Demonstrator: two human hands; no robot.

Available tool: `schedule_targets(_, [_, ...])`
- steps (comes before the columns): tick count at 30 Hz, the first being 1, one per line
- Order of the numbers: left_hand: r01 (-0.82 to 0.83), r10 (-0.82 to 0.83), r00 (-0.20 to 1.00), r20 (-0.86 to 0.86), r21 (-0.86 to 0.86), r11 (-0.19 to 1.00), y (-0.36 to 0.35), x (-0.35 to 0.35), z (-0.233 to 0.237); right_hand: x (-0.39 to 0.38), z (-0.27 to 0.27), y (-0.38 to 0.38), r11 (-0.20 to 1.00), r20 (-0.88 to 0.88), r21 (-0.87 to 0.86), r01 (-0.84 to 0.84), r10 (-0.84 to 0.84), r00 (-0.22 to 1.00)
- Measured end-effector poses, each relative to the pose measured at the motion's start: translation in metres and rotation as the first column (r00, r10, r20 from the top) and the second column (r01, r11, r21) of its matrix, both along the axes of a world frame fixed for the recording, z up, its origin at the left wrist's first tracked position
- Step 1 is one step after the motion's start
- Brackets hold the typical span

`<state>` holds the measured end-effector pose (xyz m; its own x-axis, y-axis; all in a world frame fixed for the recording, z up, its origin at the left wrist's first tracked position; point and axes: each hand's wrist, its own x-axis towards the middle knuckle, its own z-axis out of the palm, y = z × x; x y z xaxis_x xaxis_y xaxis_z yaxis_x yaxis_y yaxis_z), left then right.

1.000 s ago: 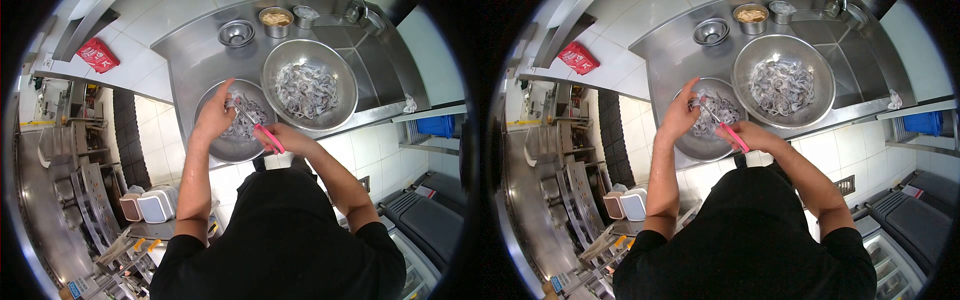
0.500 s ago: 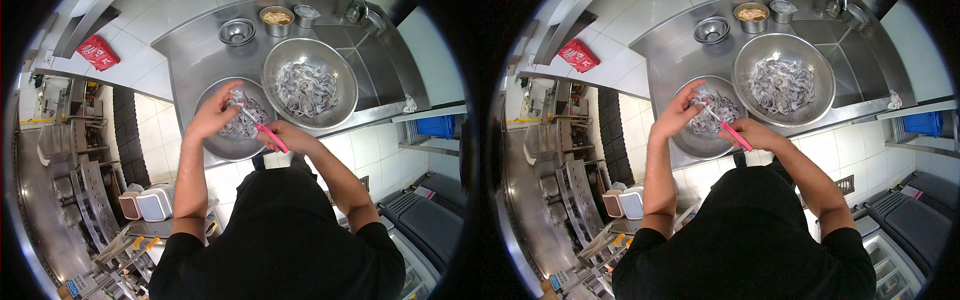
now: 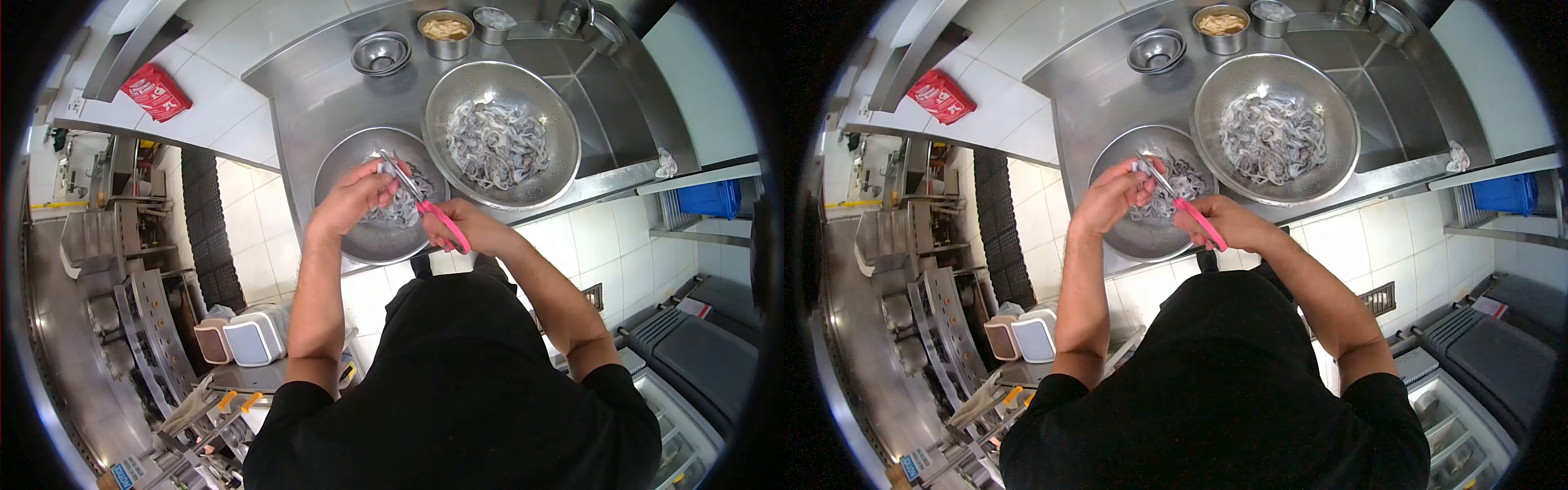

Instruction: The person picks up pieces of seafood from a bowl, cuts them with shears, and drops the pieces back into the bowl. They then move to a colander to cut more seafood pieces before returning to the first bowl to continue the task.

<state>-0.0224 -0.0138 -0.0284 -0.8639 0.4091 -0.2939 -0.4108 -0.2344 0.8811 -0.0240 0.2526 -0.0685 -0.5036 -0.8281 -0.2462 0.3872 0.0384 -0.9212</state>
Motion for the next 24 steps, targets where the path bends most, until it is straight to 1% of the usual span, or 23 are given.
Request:
schedule_targets(1, [0.006,-0.006,1.0,0.002,-0.041,0.999,0.001,0.0,-0.002,0.0,0.001,-0.002,1.0,-0.016,-0.02,0.001,-0.001,1.0])
schedule_targets(4, [-0.012,0.01,1.0,-0.009,-0.233,0.972,0.007,0.005,-0.014,-0.002,0.016,-0.007,0.993,-0.069,0.106,0.06,-0.052,0.996])
schedule_targets(7, [-0.032,0.02,0.999,-0.045,-0.298,0.954,0.011,0.01,-0.016,-0.005,0.013,-0.013,0.988,-0.053,0.131,0.077,-0.071,0.996])
schedule_targets(10, [-0.012,0.007,0.999,-0.034,-0.169,0.985,0.006,0.01,-0.026,-0.009,0.023,-0.012,0.99,0.015,0.141,0.017,-0.019,1.0])
schedule_targets(13, [-0.017,0.007,0.999,-0.039,-0.262,0.965,0.003,0.014,-0.028,-0.011,0.014,-0.012,0.988,0.033,0.155,-0.012,0.007,0.999])
schedule_targets(16, [-0.042,0.028,0.999,-0.042,-0.384,0.922,0.009,0.018,-0.015,-0.01,0.011,-0.014,0.987,0.025,0.162,-0.001,-0.003,1.0])
schedule_targets(19, [0.019,-0.055,0.996,-0.066,-0.463,0.886,0.002,0.015,-0.02,-0.01,0.011,-0.015,0.988,0.058,0.152,-0.007,-0.002,0.998])
schedule_targets(20, [0.017,-0.06,0.996,-0.07,-0.499,0.866,0.001,0.015,-0.023,-0.01,0.01,-0.015,0.987,0.07,0.159,-0.005,-0.006,0.998])
schedule_targets(22, [0.014,-0.07,0.995,-0.077,-0.569,0.822,-0.002,0.015,-0.033,-0.01,0.008,-0.017,0.985,0.095,0.174,-0.001,-0.015,0.995])
schedule_targets(24, [0.02,-0.163,0.976,-0.147,-0.68,0.733,-0.001,0.015,-0.043,-0.011,0.012,-0.018,0.984,0.095,0.161,0.076,-0.093,0.991])
